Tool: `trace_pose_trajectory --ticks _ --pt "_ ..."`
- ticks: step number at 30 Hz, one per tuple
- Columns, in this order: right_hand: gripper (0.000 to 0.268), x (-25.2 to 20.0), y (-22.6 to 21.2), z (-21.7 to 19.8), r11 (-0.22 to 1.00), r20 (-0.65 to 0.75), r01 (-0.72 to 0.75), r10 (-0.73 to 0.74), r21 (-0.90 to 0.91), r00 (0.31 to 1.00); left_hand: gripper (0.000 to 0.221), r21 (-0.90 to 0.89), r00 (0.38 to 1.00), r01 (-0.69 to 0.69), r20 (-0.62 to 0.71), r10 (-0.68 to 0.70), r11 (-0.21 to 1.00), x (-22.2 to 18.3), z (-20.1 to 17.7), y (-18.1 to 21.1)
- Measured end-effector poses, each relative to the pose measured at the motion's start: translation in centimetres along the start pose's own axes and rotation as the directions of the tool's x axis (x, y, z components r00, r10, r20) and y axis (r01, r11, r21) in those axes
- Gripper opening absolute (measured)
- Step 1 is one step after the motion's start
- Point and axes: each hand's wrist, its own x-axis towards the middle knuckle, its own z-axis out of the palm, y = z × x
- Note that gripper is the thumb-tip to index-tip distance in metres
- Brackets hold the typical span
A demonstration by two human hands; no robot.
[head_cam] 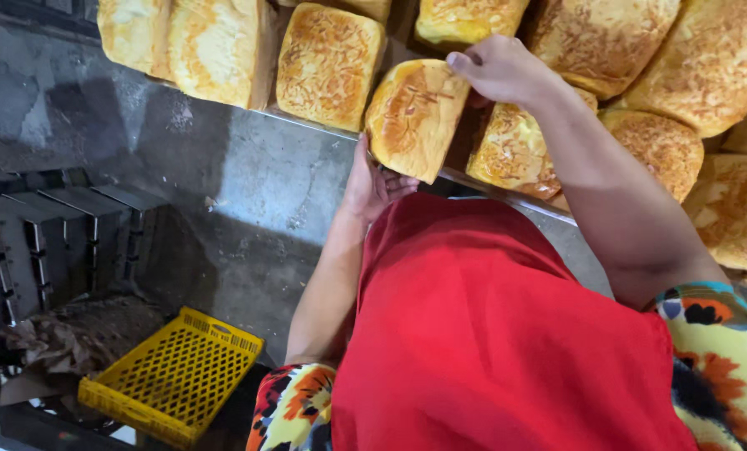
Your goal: The person picks up loaves of bread from metal trays and rearranges them on the same trays, turning them over and aligning them one by one.
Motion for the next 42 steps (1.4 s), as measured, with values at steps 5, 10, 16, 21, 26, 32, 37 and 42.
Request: trace_pose_trajectory --ticks 5,10,16,21,26,32,37,42 --pt "0.052 -0.6 1.0 -0.1 0.979 -0.041 0.159 -0.165 -0.131 0.985 0.089 -0.018 0.998 -0.049 0.046 0.050 0.999 0.7 0.4 -2.5" --pt "0.045 -2.8 1.0 -0.7 0.997 -0.054 0.072 -0.073 -0.034 0.996 0.087 0.021 0.997 -0.078 0.020 0.078 0.997 0.9 1.0 -3.9" --pt "0.029 -3.3 1.9 -1.6 0.989 -0.146 -0.013 0.035 0.149 0.989 0.090 0.511 0.969 0.122 -0.247 0.009 0.851 -3.2 3.3 2.1" --pt "0.087 1.0 5.8 0.5 0.980 -0.547 0.179 -0.199 -0.090 0.813 0.050 0.909 0.714 -0.384 0.182 0.677 0.161 -4.9 8.1 10.0" --pt "0.134 2.1 3.5 0.5 0.995 -0.437 0.039 -0.078 -0.096 0.896 0.086 0.786 0.569 -0.607 0.534 0.626 -0.119 5.5 11.7 14.3" --pt "0.120 3.3 1.1 -1.6 0.993 -0.487 -0.022 0.077 0.118 0.870 0.099 0.847 0.687 -0.531 0.402 0.606 0.041 10.9 13.2 16.4" --pt "0.098 3.4 0.5 -4.9 0.924 -0.645 0.326 -0.127 0.199 0.754 0.080 0.854 0.618 -0.514 0.304 0.725 0.081 11.8 15.7 19.0" --pt "0.075 2.2 -2.3 -9.0 0.937 -0.539 0.099 0.105 0.336 0.836 0.072 0.806 0.614 -0.581 0.346 0.709 0.109 9.9 16.7 19.8"
